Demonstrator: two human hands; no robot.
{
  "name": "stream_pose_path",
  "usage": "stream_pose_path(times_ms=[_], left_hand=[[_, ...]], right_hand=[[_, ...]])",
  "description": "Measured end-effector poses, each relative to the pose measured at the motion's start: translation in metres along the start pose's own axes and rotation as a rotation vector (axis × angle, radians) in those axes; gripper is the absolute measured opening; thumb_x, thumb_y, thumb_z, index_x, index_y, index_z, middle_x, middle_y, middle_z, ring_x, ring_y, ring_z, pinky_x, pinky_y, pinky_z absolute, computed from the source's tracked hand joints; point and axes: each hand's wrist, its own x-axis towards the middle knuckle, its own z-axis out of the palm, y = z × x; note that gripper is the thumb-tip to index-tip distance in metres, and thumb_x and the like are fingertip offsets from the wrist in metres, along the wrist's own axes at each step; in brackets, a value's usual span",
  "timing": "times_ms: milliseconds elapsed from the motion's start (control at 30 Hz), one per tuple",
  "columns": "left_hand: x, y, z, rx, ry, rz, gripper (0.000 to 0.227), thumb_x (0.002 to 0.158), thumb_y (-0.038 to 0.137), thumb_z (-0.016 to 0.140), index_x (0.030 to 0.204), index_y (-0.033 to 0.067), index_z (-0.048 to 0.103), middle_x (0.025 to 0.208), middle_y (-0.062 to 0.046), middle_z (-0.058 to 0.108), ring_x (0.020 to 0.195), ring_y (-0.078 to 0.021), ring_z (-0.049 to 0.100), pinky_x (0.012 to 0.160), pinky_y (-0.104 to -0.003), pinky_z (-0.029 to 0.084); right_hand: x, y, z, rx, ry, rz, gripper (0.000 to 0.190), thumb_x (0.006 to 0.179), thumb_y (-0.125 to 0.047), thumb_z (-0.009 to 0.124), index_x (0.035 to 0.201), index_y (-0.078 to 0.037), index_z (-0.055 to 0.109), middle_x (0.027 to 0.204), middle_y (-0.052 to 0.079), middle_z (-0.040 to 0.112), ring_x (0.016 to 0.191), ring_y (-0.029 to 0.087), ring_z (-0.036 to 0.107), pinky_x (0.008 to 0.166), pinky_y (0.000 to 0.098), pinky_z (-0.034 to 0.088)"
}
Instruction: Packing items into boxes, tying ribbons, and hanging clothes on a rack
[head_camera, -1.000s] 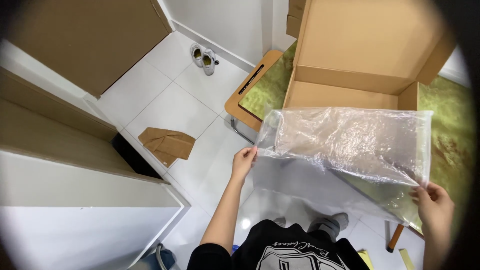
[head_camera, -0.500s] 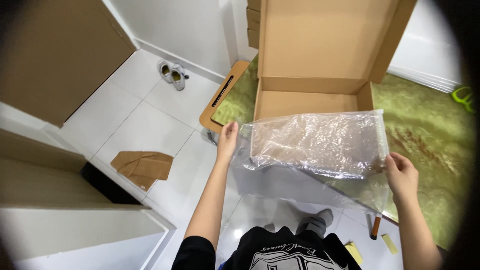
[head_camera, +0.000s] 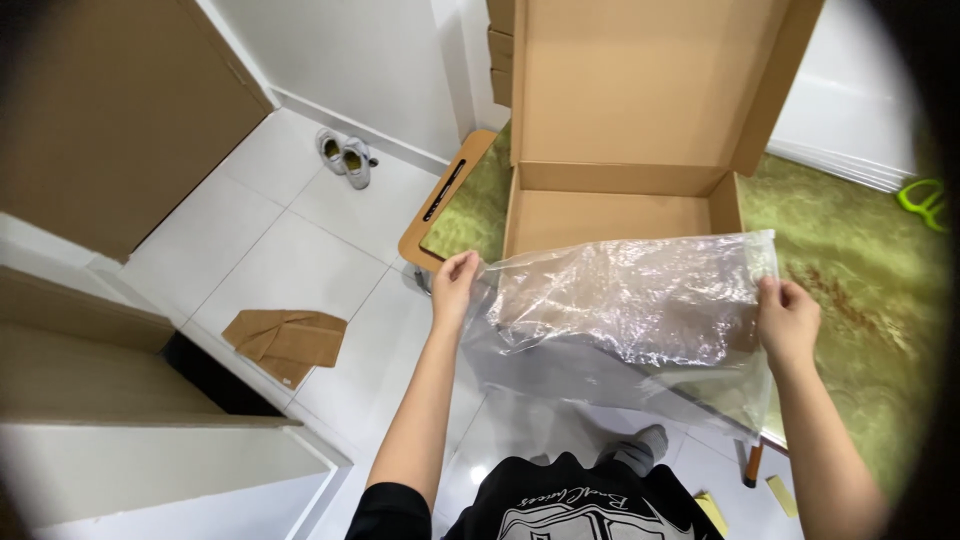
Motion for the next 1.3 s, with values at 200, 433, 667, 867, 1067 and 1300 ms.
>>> stream_pose_path(times_ms=[200, 433, 667, 867, 1067, 1300], left_hand=[[0.007, -0.026, -0.007, -0.053, 0.093, -0.01, 0.028, 0.093, 0.034, 0.078, 0.112, 0.0134, 0.083, 0.107, 0.002, 0.081, 0.098, -0.0076, 0.072, 0.09, -0.022, 0.056], [-0.012, -0.006, -0.013, -0.08, 0.12, 0.029, 0.017, 0.099, 0.027, 0.073, 0.106, 0.0136, 0.08, 0.106, 0.001, 0.08, 0.099, -0.0114, 0.072, 0.093, -0.026, 0.054], [-0.04, 0.024, -0.019, 0.018, 0.287, 0.363, 0.023, 0.111, 0.035, 0.052, 0.102, 0.0148, 0.06, 0.079, 0.002, 0.062, 0.071, -0.0119, 0.057, 0.07, -0.029, 0.047], [-0.047, 0.023, -0.03, 0.191, 0.429, 0.598, 0.024, 0.114, 0.035, 0.047, 0.106, 0.0145, 0.057, 0.083, 0.002, 0.061, 0.071, -0.0172, 0.057, 0.072, -0.034, 0.047], [-0.049, 0.03, -0.041, 0.343, 0.388, 0.519, 0.028, 0.114, 0.039, 0.046, 0.108, 0.0171, 0.062, 0.079, 0.005, 0.063, 0.065, -0.0122, 0.055, 0.06, -0.03, 0.041], [-0.049, 0.02, -0.013, 0.622, 0.406, 0.592, 0.035, 0.094, 0.048, 0.071, 0.121, 0.0259, 0.069, 0.129, -0.007, 0.055, 0.122, -0.0352, 0.052, 0.098, -0.055, 0.044]], right_hand=[[-0.021, 0.01, 0.003, 0.06, 0.082, -0.123, 0.031, 0.122, -0.028, 0.055, 0.119, -0.006, 0.076, 0.103, 0.01, 0.071, 0.091, 0.022, 0.061, 0.076, 0.0427, 0.046], [-0.046, 0.003, -0.009, 0.192, 0.116, -0.165, 0.023, 0.129, -0.025, 0.057, 0.121, -0.007, 0.068, 0.105, 0.003, 0.063, 0.093, 0.015, 0.056, 0.081, 0.0352, 0.047], [-0.071, -0.028, -0.022, 0.508, 0.03, -0.107, 0.023, 0.134, -0.019, 0.045, 0.113, -0.011, 0.051, 0.07, 0.001, 0.044, 0.054, 0.011, 0.041, 0.048, 0.0288, 0.035], [-0.079, -0.052, -0.041, 0.499, 0.039, -0.114, 0.023, 0.136, -0.022, 0.045, 0.115, -0.011, 0.049, 0.082, 0.001, 0.047, 0.062, 0.011, 0.043, 0.052, 0.0266, 0.038], [-0.07, -0.044, -0.044, 0.466, 0.033, -0.225, 0.019, 0.134, -0.021, 0.045, 0.119, -0.012, 0.052, 0.076, 0.0, 0.044, 0.059, 0.01, 0.043, 0.051, 0.0266, 0.037], [-0.091, -0.083, -0.053, 0.285, -0.34, -0.32, 0.019, 0.117, -0.015, 0.055, 0.105, -0.01, 0.07, 0.096, 0.004, 0.068, 0.086, 0.017, 0.062, 0.081, 0.0336, 0.051]])
